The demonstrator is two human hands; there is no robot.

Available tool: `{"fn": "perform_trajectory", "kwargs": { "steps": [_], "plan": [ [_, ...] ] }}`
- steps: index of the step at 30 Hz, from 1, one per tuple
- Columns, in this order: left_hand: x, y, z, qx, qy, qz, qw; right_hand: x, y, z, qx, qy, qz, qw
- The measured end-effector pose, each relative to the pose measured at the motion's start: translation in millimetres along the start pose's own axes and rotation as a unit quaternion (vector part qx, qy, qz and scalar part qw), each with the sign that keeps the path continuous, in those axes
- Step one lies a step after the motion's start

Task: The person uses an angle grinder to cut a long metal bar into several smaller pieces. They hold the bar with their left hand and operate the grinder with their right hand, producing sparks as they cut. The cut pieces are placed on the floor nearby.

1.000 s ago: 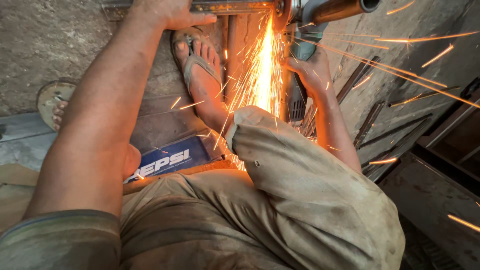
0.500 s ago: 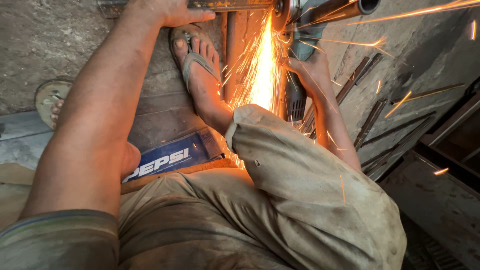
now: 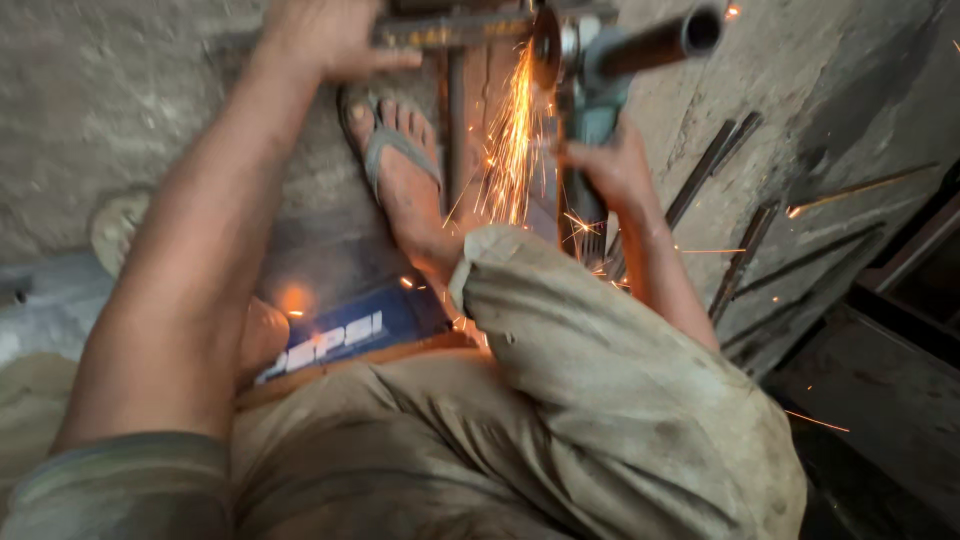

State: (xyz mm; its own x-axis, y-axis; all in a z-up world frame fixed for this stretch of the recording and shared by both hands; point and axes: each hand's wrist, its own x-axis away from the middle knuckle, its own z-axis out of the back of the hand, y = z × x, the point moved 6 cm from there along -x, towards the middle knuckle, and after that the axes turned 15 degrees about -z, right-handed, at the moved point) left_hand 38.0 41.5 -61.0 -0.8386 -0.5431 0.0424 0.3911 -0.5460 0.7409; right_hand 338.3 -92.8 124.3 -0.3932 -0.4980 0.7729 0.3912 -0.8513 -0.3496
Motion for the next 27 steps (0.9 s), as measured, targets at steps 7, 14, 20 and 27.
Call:
{"fn": "perform_trajectory", "kwargs": {
  "steps": [7,14,20,27],
  "plan": [
    [31,32,1,-0.188,0.168,0.018,0.968,25,27,7,-0.042,0.026,-0.029,0.998],
    [10,17,16,-0.067,-0.043,0.097,0.992,13,9,6,-0.063,0.011,-0.008,0.998],
    [2,25,29,-0.037,-0.128,0.107,0.985,-1,-16,11,-0.042,0.0,0.006,0.999],
    [5,24,29,-0.012,-0.112,0.11,0.988,4,-22,3,-0.04,-0.009,0.026,0.999]
  ]
}}
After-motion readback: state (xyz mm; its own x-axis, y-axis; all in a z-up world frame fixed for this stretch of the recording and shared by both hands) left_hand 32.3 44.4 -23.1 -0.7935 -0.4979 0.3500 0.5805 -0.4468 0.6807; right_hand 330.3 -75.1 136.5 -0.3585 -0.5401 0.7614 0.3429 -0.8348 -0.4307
